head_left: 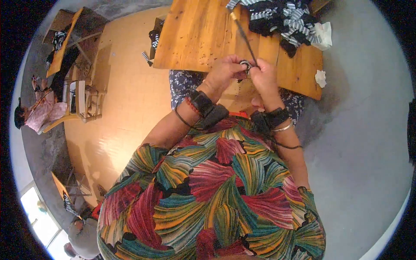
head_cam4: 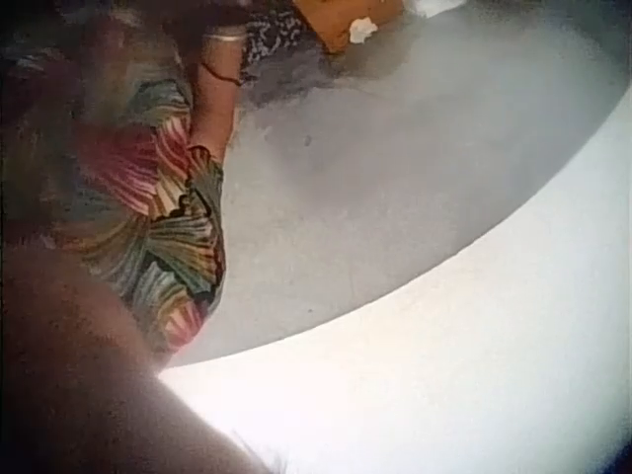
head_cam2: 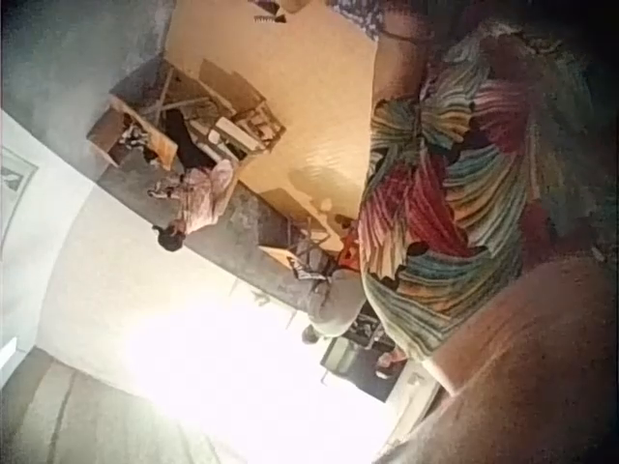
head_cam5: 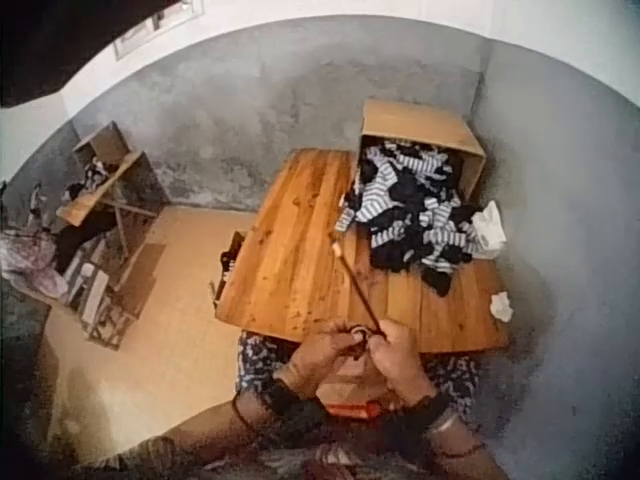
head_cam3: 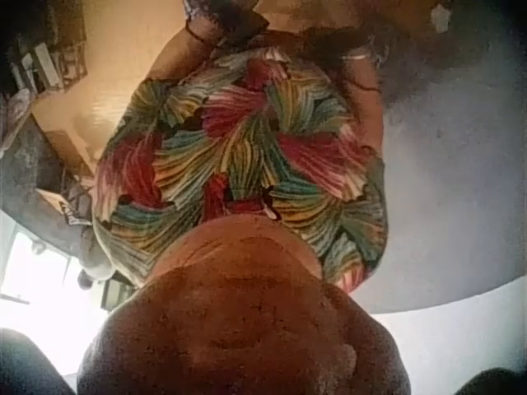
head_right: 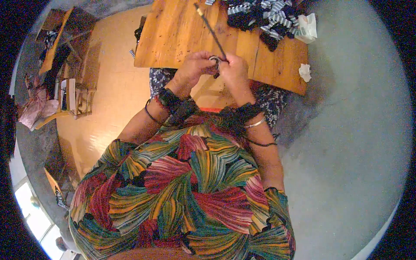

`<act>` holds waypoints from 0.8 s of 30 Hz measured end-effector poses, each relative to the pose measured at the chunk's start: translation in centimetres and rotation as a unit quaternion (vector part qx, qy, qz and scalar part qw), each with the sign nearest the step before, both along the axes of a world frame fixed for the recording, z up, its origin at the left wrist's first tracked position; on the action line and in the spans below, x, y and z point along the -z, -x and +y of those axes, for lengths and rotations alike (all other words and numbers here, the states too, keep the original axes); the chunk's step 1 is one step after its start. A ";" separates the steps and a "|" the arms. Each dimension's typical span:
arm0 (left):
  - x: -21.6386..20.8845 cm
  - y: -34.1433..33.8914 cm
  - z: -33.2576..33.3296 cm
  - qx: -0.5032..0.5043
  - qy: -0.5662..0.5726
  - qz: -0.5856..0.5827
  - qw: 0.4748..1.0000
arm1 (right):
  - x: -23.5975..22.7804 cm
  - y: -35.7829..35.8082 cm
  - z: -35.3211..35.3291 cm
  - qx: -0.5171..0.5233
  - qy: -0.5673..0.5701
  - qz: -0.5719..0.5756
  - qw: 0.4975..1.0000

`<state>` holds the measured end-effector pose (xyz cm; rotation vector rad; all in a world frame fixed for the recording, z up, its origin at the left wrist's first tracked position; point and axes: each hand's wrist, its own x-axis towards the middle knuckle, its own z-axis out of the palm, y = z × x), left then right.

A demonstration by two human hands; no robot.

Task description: The person is manipulating small striped fabric tubes using a thin stick tool, likely turning them inside out or fitting them onto a form as part of a manufacturing process.

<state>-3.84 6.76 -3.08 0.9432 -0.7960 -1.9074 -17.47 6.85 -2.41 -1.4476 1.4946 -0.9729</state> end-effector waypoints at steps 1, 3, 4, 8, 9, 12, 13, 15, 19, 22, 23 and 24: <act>0.6 0.1 0.2 -0.011 0.024 -0.054 0.998 | 0.6 -0.1 -0.1 0.002 0.005 0.003 1.000; 1.9 0.6 0.2 -0.020 0.054 -0.102 0.993 | 1.4 -0.4 -0.3 0.012 0.009 0.099 0.995; 2.6 0.7 0.2 -0.050 0.053 -0.146 0.987 | 1.1 -0.3 -0.6 0.012 -0.038 0.121 0.992; 2.0 1.0 0.1 -0.095 0.060 -0.216 0.970 | 0.2 0.1 -0.2 0.009 -0.145 -0.194 0.970; 1.5 1.2 0.2 -0.104 0.072 -0.210 0.969 | 0.4 0.3 -0.3 0.016 -0.131 -0.181 0.975; 1.1 1.7 -0.3 -0.092 0.090 -0.257 0.958 | 0.4 1.1 -1.0 0.008 -0.137 -0.187 0.973; 0.9 1.7 -0.1 -0.091 0.087 -0.260 0.958 | 0.4 1.2 -1.0 -0.007 -0.152 -0.204 0.967; 0.6 1.7 -0.2 -0.102 0.020 -0.204 0.973 | -1.4 0.5 -0.4 0.003 -0.140 -0.250 0.958; 1.3 1.8 -1.0 -0.129 0.003 -0.103 0.986 | -1.1 0.5 -0.4 -0.032 -0.066 -0.208 0.975; -0.5 0.9 -0.7 -0.099 0.014 -0.080 0.992 | -1.9 1.1 -0.4 -0.059 -0.061 -0.172 0.981; -1.4 0.6 -0.6 -0.077 0.018 -0.085 0.993 | -2.4 1.3 -0.4 -0.072 -0.089 -0.154 0.981; -1.8 0.4 -0.6 -0.055 0.023 -0.089 0.994 | -2.2 1.4 -0.4 -0.070 -0.088 -0.155 0.982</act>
